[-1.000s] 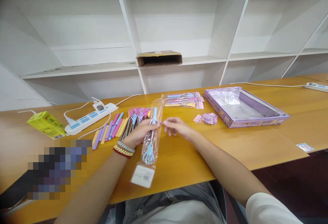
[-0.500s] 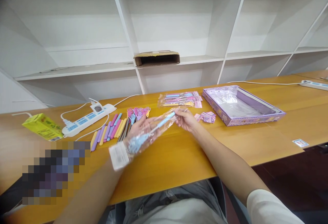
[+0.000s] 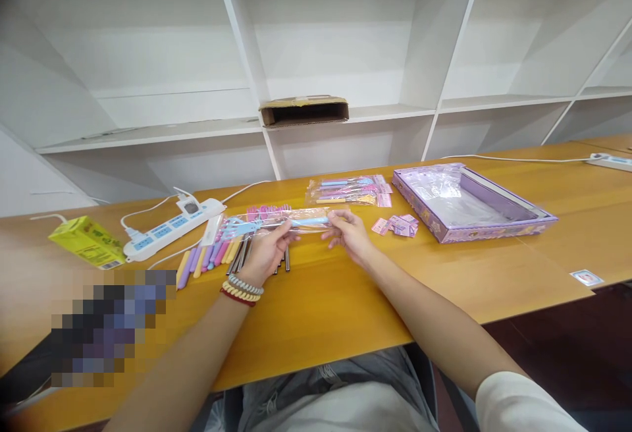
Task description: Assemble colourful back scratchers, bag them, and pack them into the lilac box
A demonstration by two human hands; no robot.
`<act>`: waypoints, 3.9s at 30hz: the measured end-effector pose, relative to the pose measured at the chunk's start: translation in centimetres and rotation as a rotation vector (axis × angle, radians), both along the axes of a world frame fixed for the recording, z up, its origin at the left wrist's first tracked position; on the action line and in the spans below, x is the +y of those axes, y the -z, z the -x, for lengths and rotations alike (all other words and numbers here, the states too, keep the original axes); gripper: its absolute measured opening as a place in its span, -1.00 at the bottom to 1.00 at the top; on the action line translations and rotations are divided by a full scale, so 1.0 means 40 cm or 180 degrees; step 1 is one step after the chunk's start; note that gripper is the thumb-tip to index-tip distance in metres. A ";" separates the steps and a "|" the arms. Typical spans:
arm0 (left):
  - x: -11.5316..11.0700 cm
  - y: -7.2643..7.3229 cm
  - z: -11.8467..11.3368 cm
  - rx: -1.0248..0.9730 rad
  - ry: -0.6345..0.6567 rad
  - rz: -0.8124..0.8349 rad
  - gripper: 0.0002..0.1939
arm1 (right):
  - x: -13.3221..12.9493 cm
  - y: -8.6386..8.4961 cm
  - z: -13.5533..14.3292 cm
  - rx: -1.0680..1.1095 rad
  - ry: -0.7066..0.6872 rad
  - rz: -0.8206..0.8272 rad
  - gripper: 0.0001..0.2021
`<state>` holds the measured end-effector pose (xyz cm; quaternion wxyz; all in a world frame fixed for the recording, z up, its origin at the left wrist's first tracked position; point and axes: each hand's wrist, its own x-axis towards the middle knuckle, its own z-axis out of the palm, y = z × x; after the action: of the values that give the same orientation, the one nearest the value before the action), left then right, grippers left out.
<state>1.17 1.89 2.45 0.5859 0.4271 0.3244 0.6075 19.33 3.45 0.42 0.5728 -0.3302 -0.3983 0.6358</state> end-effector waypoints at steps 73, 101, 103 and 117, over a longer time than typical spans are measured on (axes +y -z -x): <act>0.018 -0.023 0.056 0.1027 0.0207 -0.0281 -0.75 | 0.099 -0.006 -0.199 0.0073 0.0308 -0.0088 -0.71; 0.001 0.045 0.006 0.4012 -0.0895 -0.1319 -0.76 | 0.000 0.005 -0.057 -0.1555 -0.1696 -0.0242 -0.71; 0.008 0.035 0.009 0.3223 -0.0750 -0.1004 -0.81 | -0.004 0.003 -0.055 -0.1763 -0.1751 -0.0353 -0.69; -0.005 0.001 -0.007 0.1921 0.0338 -0.0407 -0.71 | -0.040 -0.003 -0.016 -0.2241 -0.2153 -0.0849 -0.61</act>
<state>1.44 1.67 2.40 0.4660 0.6405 0.4221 0.4410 19.96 1.86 0.55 0.2029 -0.3010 -0.7296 0.5795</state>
